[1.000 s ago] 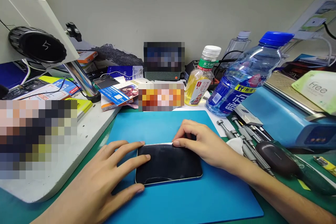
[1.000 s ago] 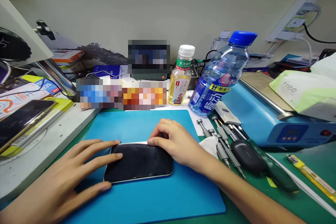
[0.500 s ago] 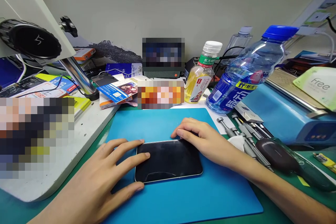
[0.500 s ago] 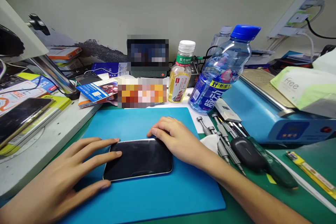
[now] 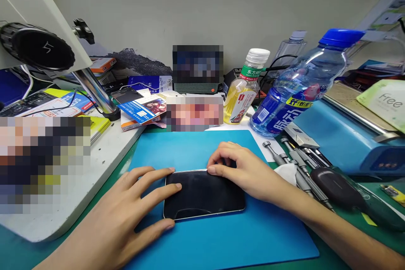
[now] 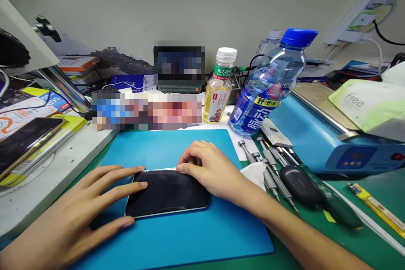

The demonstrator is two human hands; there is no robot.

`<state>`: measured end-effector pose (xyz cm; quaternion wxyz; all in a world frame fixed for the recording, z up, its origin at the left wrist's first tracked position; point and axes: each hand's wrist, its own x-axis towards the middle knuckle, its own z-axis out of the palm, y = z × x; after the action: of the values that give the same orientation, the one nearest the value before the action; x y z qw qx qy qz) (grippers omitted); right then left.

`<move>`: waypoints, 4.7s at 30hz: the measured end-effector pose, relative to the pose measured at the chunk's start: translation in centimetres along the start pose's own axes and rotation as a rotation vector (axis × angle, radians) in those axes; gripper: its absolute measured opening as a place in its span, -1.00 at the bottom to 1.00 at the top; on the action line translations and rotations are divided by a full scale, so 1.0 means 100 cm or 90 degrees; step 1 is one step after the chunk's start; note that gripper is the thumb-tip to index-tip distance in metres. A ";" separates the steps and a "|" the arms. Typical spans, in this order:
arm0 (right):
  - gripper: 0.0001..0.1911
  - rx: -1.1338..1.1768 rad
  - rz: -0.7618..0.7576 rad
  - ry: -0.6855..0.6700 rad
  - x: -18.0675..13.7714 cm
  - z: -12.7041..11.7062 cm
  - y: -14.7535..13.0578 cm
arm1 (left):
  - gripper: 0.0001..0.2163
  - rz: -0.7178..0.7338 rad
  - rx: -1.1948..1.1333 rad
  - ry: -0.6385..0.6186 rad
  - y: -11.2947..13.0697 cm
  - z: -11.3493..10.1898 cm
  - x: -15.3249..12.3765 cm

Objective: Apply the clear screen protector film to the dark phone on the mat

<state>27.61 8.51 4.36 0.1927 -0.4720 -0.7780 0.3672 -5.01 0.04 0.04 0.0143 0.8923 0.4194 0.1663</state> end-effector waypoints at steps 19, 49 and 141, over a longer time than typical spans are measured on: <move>-0.29 -0.029 -0.029 -0.186 -0.017 -0.028 -0.003 | -0.56 0.019 0.008 0.010 -0.001 -0.004 0.004; -0.30 0.022 -0.004 -0.272 -0.020 -0.046 -0.006 | -0.52 0.039 0.020 0.000 -0.003 -0.009 0.005; -0.75 0.030 -0.064 0.002 -0.006 0.007 0.007 | -0.72 0.181 0.025 0.043 0.016 -0.012 0.015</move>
<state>27.83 7.91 3.42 0.2236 -0.4283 -0.7914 0.3744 -3.32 0.02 1.81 -0.0411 0.9367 0.2925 0.1878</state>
